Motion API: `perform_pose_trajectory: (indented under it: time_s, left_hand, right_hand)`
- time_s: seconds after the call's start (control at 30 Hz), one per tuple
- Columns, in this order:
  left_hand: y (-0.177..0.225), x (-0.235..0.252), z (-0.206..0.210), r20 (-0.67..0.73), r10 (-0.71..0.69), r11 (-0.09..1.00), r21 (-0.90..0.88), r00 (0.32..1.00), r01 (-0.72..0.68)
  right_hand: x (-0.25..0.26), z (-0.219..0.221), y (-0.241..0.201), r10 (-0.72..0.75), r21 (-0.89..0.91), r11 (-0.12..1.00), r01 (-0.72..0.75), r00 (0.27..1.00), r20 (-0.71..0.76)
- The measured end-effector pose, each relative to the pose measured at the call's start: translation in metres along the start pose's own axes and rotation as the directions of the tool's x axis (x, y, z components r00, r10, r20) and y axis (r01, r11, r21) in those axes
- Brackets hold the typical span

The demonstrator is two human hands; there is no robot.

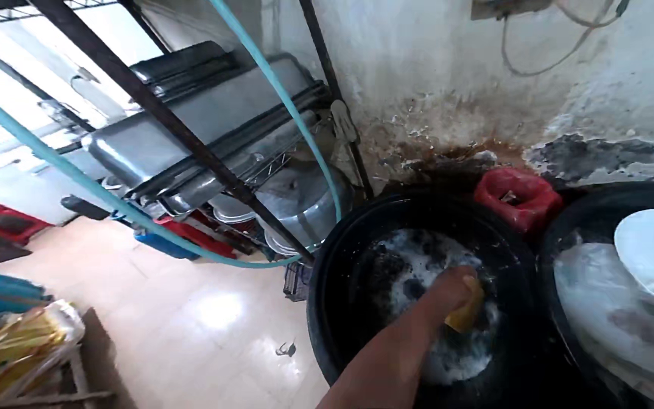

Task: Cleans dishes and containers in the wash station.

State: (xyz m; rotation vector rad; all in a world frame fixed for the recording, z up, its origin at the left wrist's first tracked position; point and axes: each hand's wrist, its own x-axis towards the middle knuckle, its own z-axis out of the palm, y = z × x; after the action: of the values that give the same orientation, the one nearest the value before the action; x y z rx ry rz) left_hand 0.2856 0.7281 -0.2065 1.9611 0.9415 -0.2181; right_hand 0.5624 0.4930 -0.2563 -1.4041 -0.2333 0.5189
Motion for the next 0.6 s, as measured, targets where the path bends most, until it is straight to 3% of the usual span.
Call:
perform_pose_trajectory:
  time_s: [0.07, 0.13, 0.2, 0.23, 0.3, 0.33, 0.37, 0.43, 0.5, 0.53, 0.6]
  left_hand:
    - [-0.006, 0.001, 0.007, 0.021, -0.027, 0.999, 0.044, 0.999, 0.026]
    - [-0.001, 0.000, 0.008, 0.024, -0.028, 0.997, 0.068, 0.999, 0.027]
    - [0.009, -0.003, 0.004, 0.017, 0.002, 0.995, 0.100, 1.000, -0.004]
    - [0.014, -0.002, 0.001, 0.008, 0.017, 0.992, 0.126, 1.000, -0.018]
    - [0.029, -0.007, -0.007, 0.009, 0.043, 0.980, 0.195, 0.999, -0.043]
    - [0.033, -0.011, -0.013, -0.034, 0.056, 0.994, 0.100, 0.998, -0.052]
    - [0.034, -0.016, -0.018, -0.098, 0.057, 0.991, -0.117, 0.994, -0.068]
    - [0.028, -0.023, -0.023, -0.147, -0.013, 0.825, -0.561, 0.989, -0.072]
    - [0.025, -0.030, -0.023, -0.150, -0.066, 0.628, -0.775, 0.986, -0.076]
    - [0.023, -0.032, -0.022, -0.175, -0.061, 0.611, -0.785, 0.983, -0.102]
    - [0.018, -0.032, -0.021, -0.273, 0.001, 0.781, -0.601, 0.962, -0.171]
  right_hand:
    - [-0.007, 0.028, -0.005, 0.312, 0.282, 0.888, -0.363, 0.926, 0.210]
    - [-0.020, 0.080, -0.034, 0.456, 0.219, 0.797, -0.563, 0.798, 0.394]
    - [-0.036, 0.130, -0.072, 0.493, -0.003, 0.815, -0.579, 0.692, 0.528]
    - [-0.044, 0.151, -0.087, 0.486, -0.095, 0.844, -0.528, 0.678, 0.552]
    - [-0.055, 0.180, -0.096, 0.379, -0.169, 0.923, -0.347, 0.734, 0.563]
    - [-0.057, 0.187, -0.088, 0.301, -0.180, 0.954, -0.241, 0.779, 0.551]
    - [-0.057, 0.191, -0.074, 0.253, -0.184, 0.966, -0.182, 0.807, 0.533]
    - [-0.061, 0.194, -0.045, 0.308, -0.124, 0.950, -0.288, 0.789, 0.532]
    - [-0.081, 0.202, -0.026, 0.425, -0.023, 0.861, -0.508, 0.694, 0.582]
    - [-0.090, 0.208, -0.017, 0.449, 0.010, 0.809, -0.588, 0.629, 0.635]
    - [-0.101, 0.221, -0.011, 0.437, 0.055, 0.757, -0.652, 0.567, 0.698]
